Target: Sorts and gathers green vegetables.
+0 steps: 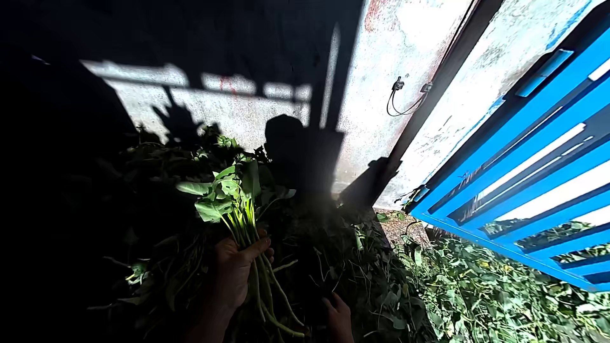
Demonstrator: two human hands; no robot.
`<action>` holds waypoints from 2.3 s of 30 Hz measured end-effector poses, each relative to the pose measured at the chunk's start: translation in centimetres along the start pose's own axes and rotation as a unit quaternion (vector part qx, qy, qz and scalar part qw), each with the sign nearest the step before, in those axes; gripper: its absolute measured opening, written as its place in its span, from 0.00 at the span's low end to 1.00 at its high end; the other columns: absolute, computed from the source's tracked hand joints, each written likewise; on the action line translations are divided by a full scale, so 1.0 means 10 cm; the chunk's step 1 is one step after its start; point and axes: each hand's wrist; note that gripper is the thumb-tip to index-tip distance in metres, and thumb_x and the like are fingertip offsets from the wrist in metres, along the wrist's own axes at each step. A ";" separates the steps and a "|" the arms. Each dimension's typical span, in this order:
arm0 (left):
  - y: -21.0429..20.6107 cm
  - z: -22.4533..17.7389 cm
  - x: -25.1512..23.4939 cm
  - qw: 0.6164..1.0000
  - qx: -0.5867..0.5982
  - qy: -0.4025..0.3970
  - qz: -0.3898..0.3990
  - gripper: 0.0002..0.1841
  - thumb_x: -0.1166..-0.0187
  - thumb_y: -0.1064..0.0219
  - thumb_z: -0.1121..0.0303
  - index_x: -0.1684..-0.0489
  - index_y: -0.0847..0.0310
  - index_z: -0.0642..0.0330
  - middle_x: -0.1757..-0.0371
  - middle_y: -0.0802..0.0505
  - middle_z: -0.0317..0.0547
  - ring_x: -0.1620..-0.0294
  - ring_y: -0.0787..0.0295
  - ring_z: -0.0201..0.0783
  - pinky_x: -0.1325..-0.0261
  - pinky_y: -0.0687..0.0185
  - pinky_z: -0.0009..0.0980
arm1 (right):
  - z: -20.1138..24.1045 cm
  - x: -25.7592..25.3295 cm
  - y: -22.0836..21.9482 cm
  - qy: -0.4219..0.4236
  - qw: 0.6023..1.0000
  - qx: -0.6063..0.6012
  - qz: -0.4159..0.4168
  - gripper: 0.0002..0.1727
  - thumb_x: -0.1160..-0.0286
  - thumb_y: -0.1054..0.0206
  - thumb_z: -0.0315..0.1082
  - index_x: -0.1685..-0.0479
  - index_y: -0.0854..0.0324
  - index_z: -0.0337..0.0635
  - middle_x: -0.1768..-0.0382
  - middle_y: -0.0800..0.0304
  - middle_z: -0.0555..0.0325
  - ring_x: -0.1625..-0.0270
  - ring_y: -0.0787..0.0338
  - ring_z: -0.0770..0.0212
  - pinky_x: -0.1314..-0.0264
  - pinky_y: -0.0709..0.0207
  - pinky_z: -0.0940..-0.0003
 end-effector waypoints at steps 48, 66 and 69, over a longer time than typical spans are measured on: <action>-0.13 0.37 0.11 0.985 -0.121 -0.073 0.104 0.09 0.34 0.22 0.82 0.61 0.15 0.72 0.69 0.06 0.54 0.72 0.06 0.45 0.66 0.05 0.38 | 1.18 0.94 -0.24 0.341 0.918 0.189 0.073 0.17 0.16 0.50 0.36 0.57 0.18 0.34 0.65 0.14 0.48 0.57 0.10 0.52 0.53 0.16 0.54; 0.06 0.08 0.03 0.991 -0.070 -0.093 0.071 0.09 0.29 0.28 0.85 0.54 0.17 0.76 0.66 0.05 0.62 0.69 0.04 0.52 0.63 0.04 0.41 | 0.01 -0.25 0.35 -0.003 0.837 0.547 -0.006 0.25 0.22 0.38 0.29 0.25 0.25 0.34 0.22 0.27 0.34 0.23 0.22 0.35 0.31 0.19 0.43; 0.06 0.07 0.02 0.989 -0.065 -0.103 0.088 0.08 0.29 0.29 0.86 0.55 0.17 0.76 0.67 0.05 0.62 0.69 0.04 0.53 0.61 0.04 0.41 | -0.11 -0.43 0.42 0.042 0.828 0.556 -0.062 0.25 0.23 0.40 0.25 0.24 0.25 0.38 0.24 0.24 0.39 0.27 0.17 0.40 0.34 0.16 0.48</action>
Point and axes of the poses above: each hand's wrist, its own x-axis away from the middle knuckle, its own y-axis out of the back of the hand, z = x × y
